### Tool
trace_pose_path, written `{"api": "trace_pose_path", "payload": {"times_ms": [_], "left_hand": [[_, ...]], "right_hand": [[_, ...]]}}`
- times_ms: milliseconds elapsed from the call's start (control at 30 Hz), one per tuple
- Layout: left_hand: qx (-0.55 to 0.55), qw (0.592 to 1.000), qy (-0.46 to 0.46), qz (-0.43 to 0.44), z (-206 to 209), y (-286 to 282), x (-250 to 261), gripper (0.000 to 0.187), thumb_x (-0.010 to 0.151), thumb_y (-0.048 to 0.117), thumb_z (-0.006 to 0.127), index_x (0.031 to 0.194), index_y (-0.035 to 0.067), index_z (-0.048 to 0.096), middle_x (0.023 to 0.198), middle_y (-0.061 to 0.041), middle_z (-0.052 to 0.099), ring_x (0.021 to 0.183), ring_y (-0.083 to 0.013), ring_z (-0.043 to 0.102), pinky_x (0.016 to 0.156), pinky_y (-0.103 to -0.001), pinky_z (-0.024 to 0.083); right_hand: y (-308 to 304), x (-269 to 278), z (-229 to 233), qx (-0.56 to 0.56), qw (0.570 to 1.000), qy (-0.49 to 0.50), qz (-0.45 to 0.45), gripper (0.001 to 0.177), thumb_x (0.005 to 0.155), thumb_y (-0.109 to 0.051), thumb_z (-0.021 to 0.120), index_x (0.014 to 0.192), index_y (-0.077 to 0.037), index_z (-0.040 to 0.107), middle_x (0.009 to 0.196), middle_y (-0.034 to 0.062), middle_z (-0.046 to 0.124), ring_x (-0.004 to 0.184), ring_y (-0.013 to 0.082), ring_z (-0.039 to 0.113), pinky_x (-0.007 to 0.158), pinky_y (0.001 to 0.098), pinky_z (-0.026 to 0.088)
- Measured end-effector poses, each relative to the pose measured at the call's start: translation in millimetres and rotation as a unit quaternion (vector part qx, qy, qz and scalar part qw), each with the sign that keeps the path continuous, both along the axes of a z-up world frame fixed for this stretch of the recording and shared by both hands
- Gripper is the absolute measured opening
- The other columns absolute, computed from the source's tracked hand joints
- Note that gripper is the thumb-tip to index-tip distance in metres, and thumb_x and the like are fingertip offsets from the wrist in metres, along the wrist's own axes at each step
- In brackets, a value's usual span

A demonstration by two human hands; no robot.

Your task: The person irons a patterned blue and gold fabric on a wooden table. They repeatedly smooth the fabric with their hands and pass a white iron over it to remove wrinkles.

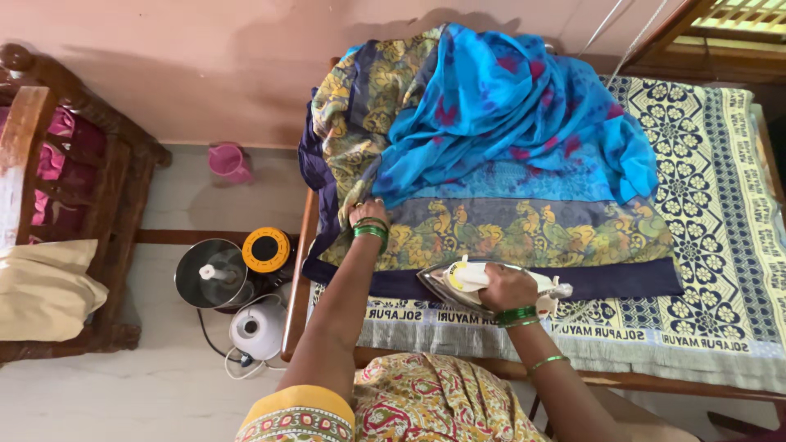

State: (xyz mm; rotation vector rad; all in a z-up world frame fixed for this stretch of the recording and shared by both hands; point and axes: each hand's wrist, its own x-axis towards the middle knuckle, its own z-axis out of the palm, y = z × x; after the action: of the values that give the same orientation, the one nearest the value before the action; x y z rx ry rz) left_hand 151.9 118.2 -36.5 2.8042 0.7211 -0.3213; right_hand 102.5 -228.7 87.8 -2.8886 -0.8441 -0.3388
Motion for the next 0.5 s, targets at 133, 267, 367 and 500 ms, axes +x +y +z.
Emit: {"api": "trace_pose_path", "payload": {"times_ms": [133,267,367,500], "left_hand": [[-0.029,0.993,-0.064,0.097,-26.5,18.7,20.7,0.036,0.104,0.023,0.038,0.132,0.012,0.06,0.127,-0.015,0.068,0.114,-0.0341,0.069,0.092,-0.049,0.056],[-0.049,0.978,-0.099,0.179,-31.8,45.7,19.6,0.034,0.101,0.019,0.04,0.127,0.012,0.06,0.124,-0.015,0.068,0.11,-0.0341,0.069,0.087,-0.052,0.056],[-0.019,0.978,-0.139,0.156,-8.8,44.7,11.8,0.028,0.101,0.019,0.043,0.12,0.011,0.062,0.123,-0.014,0.069,0.107,-0.0358,0.07,0.087,-0.052,0.056],[0.04,0.978,-0.204,0.017,45.1,11.8,-17.2,0.041,0.089,0.046,0.06,0.106,0.009,0.066,0.112,-0.014,0.068,0.097,-0.0328,0.071,0.082,-0.046,0.057]], "right_hand": [[-3.1,7.8,3.0,0.036,0.99,-0.053,0.122,0.021,0.059,-0.019,0.074,0.079,-0.017,0.074,0.072,0.006,0.073,0.061,0.0267,0.07,0.061,0.0427,0.057],[-8.4,13.2,1.1,0.039,0.982,-0.033,0.183,0.03,0.051,-0.021,0.075,0.081,-0.014,0.074,0.079,0.0076,0.075,0.064,0.0282,0.07,0.062,0.043,0.057],[-8.9,17.5,-3.0,0.048,0.984,-0.051,0.165,0.026,0.054,-0.019,0.076,0.08,-0.016,0.074,0.078,0.0068,0.074,0.064,0.0281,0.069,0.062,0.0422,0.057],[-13.2,25.2,-18.8,0.054,0.99,-0.065,0.11,0.016,0.066,-0.024,0.08,0.079,-0.017,0.075,0.067,0.0054,0.071,0.055,0.0257,0.067,0.054,0.0422,0.054]]}}
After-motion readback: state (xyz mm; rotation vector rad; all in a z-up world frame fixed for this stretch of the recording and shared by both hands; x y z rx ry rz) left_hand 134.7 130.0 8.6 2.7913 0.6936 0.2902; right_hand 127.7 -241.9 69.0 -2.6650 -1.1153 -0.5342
